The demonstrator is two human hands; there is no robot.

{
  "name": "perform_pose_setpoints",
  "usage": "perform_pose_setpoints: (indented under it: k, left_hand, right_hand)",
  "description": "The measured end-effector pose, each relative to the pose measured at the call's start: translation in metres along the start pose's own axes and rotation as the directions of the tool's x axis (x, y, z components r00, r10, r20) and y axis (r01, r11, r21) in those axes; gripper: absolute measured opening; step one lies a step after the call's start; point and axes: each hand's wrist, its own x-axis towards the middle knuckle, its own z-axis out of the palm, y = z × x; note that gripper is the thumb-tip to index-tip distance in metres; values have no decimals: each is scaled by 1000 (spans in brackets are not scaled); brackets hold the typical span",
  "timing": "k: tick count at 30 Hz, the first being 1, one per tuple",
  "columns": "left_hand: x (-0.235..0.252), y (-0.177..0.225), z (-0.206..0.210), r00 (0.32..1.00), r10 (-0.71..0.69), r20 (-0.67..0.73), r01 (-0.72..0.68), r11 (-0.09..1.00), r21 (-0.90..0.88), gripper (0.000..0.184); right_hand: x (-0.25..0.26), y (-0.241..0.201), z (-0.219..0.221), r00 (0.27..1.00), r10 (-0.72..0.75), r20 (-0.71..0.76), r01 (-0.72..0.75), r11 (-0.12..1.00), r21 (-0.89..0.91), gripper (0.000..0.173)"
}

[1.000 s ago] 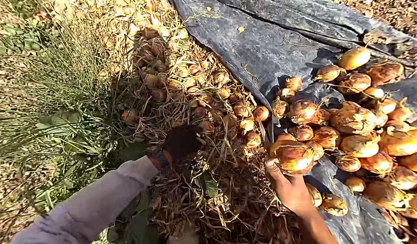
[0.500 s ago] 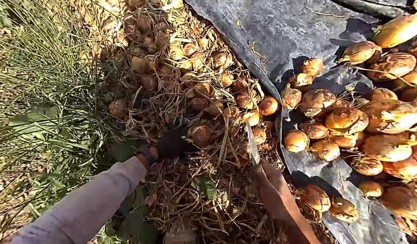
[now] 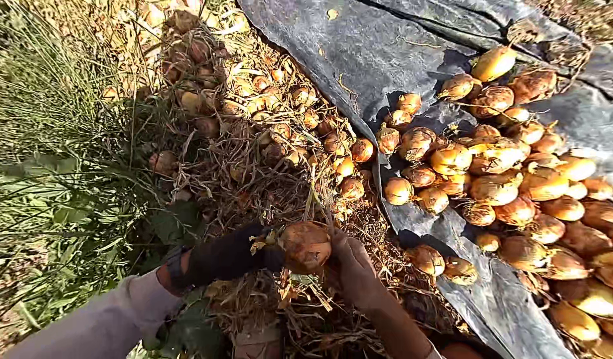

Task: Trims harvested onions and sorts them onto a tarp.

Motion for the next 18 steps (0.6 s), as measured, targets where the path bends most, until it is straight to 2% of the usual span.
perform_pose_setpoints:
  k: [1,3,5,6,8,9,10,11,13,15,17,18]
  left_hand:
    - [-2,-2,-1,999,18,-31,-16,999,43,57]
    - [0,-11,-4,972,204,-116,-172,956,240,42]
    - [6,-14,-9,876,442,-191,-262,770,581,27]
    - [7,-15,-13,818,524,-237,-252,698,671,25]
    - [2,-12,-19,716,605,-347,-279,705,652,25]
    - [-4,-5,-20,722,587,-367,-301,744,597,28]
    - [-12,3,-16,765,556,-326,-326,770,549,25]
    - [-15,8,-7,808,541,-232,-368,771,519,21]
    - [-11,12,19,883,470,-5,-387,732,561,31]
    - [1,9,44,930,331,160,-360,733,577,25]
    - [14,1,55,947,252,201,-322,755,571,27]
    - [19,2,52,950,235,204,-311,756,577,24]
  right_hand:
    - [-1,2,3,999,3,34,-3,1000,16,59]
    - [-2,4,8,995,-16,97,23,997,-72,57]
    - [-5,4,10,990,-54,129,85,965,-248,55]
    - [-6,6,13,992,-61,111,90,955,-282,56]
    - [-6,12,17,999,-35,17,38,965,-260,60]
    - [-5,14,15,1000,-2,-22,-3,972,-236,63]
    - [-4,16,12,998,45,-40,-53,975,-215,66]
    - [-5,17,9,996,86,-35,-92,971,-220,73]
    - [-7,20,10,997,73,-31,-78,969,-235,88]
    - [-8,29,20,997,-38,-72,23,981,-195,70]
    - [-8,41,23,988,-107,-111,78,968,-238,55]
    - [-8,45,20,984,-140,-112,97,942,-321,52]
